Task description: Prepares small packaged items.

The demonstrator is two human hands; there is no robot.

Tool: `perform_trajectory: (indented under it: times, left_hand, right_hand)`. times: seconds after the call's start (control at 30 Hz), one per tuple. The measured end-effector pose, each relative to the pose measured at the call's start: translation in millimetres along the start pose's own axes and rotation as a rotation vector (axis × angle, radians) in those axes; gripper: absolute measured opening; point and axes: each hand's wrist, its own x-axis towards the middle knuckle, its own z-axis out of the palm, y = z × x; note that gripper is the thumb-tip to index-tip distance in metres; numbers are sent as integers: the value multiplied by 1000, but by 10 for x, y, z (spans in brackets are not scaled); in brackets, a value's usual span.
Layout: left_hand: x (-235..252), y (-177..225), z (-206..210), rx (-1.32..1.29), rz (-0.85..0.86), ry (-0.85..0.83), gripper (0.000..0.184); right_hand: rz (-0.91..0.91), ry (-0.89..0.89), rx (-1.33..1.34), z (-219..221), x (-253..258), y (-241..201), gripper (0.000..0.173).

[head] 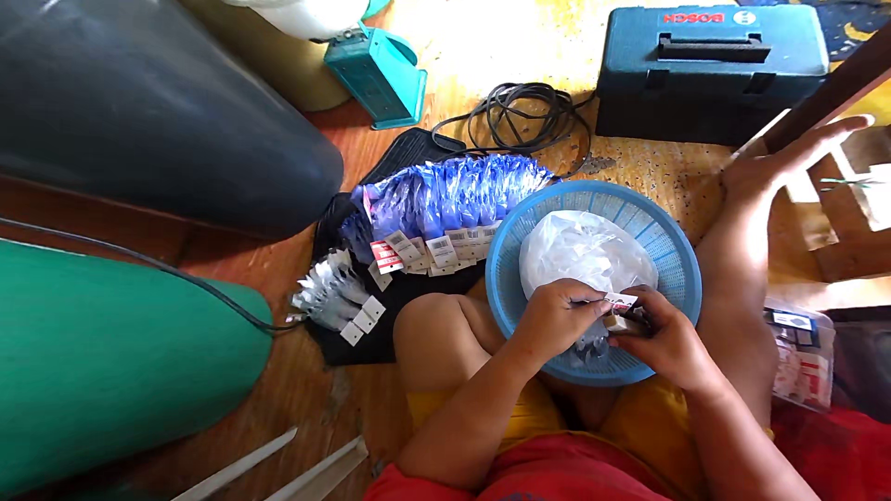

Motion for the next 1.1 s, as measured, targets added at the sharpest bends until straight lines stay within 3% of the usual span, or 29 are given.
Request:
perform_trajectory:
  times: [0.2, 0.37, 0.63, 0.77, 0.9, 1.1]
  left_hand:
    - [13, -41, 13, -21, 31, -28, 19]
    - [19, -57, 3, -11, 54, -191, 46]
    - [48, -100, 88, 84, 111, -134, 32]
    - [85, -81, 74, 61, 20, -160, 36]
    - [112, -76, 50, 0, -74, -45, 23]
    - [123, -58, 37, 51, -176, 44, 22]
  right_hand:
    - [9, 17, -6, 19, 5, 1, 46]
    - [-16, 47, -1, 3, 13, 47, 42]
    - [-9, 83, -47, 30, 22, 47, 33]
    - [13, 91, -58, 42, 29, 79, 31]
    - [35, 137, -55, 89, 21, 49, 46]
    - [7, 144, -127, 84, -3, -8, 29]
